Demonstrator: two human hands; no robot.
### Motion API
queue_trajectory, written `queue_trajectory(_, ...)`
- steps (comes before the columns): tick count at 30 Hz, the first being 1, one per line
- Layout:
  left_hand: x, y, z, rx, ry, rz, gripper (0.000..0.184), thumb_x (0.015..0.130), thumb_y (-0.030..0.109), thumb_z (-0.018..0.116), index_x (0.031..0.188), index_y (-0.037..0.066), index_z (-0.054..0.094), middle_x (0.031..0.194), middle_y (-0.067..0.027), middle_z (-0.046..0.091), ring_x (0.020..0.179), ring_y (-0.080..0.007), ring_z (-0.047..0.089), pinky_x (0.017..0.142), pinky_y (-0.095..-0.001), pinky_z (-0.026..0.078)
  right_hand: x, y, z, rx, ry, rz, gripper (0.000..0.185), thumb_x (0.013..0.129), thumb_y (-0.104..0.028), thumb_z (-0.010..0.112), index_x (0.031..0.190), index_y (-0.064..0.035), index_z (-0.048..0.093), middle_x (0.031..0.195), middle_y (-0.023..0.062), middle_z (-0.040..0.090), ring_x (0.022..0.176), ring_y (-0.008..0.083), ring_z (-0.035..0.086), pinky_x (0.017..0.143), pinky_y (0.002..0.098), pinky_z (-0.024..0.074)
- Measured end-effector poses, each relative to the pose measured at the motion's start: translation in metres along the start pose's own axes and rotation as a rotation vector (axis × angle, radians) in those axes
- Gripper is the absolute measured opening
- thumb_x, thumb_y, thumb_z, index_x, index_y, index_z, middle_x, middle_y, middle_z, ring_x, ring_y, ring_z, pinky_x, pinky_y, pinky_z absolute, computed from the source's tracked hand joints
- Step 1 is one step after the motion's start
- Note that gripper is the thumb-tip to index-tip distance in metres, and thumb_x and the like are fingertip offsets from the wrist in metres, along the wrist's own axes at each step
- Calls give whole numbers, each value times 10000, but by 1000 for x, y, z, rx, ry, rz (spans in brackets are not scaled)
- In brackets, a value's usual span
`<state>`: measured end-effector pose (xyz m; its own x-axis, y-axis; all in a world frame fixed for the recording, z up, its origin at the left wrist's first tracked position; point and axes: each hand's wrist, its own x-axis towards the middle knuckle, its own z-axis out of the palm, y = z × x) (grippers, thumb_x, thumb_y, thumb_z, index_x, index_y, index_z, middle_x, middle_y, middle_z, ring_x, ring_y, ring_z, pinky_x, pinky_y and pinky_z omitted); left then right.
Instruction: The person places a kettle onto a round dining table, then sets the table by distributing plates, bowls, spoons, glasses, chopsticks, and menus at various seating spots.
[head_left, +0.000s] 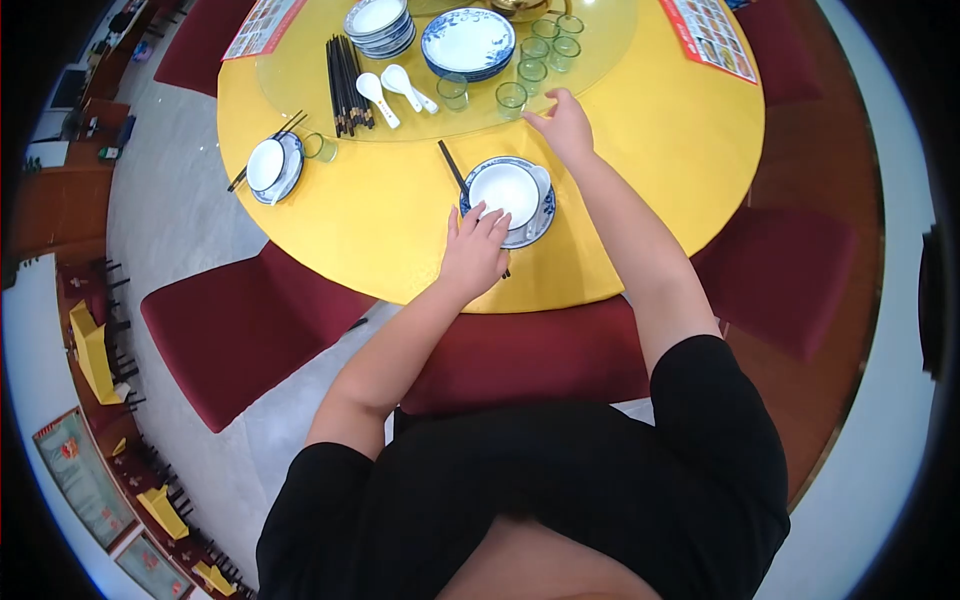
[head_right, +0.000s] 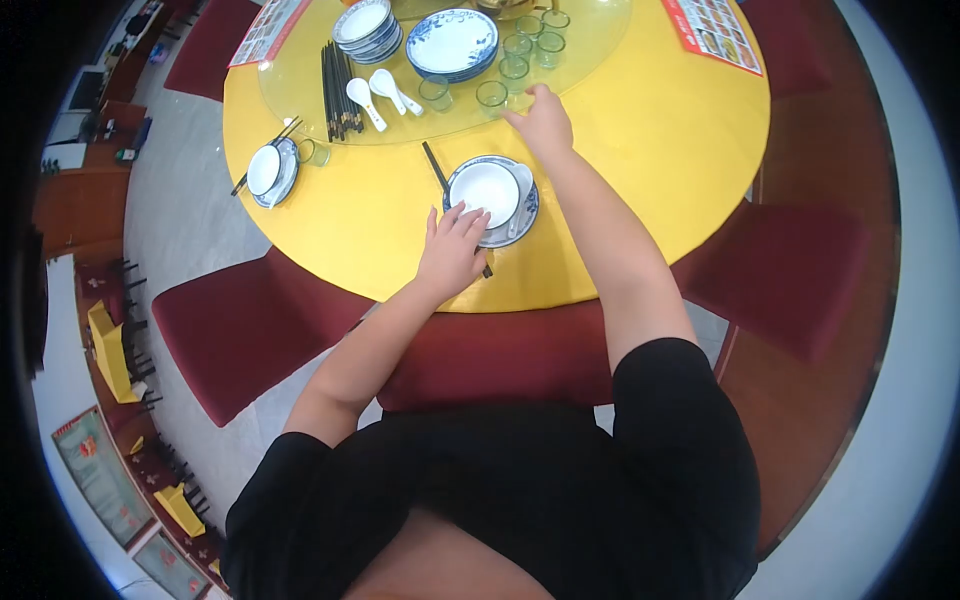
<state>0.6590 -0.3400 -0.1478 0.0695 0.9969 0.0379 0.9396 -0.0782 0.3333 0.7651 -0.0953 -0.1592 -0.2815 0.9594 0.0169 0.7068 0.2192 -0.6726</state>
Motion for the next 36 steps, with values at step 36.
queue_trajectory(36, 166, -7, 37, -239, 44, -179, 539, 753, 67, 519, 1291, 37, 515, 1286, -154, 537, 1206, -346, 458, 1027, -409, 359, -18, 55, -8, -89, -158, -78, 587, 735, -377, 737, 1200, -89, 525, 1120, 119, 617, 1020, 282, 601, 835, 371, 494)
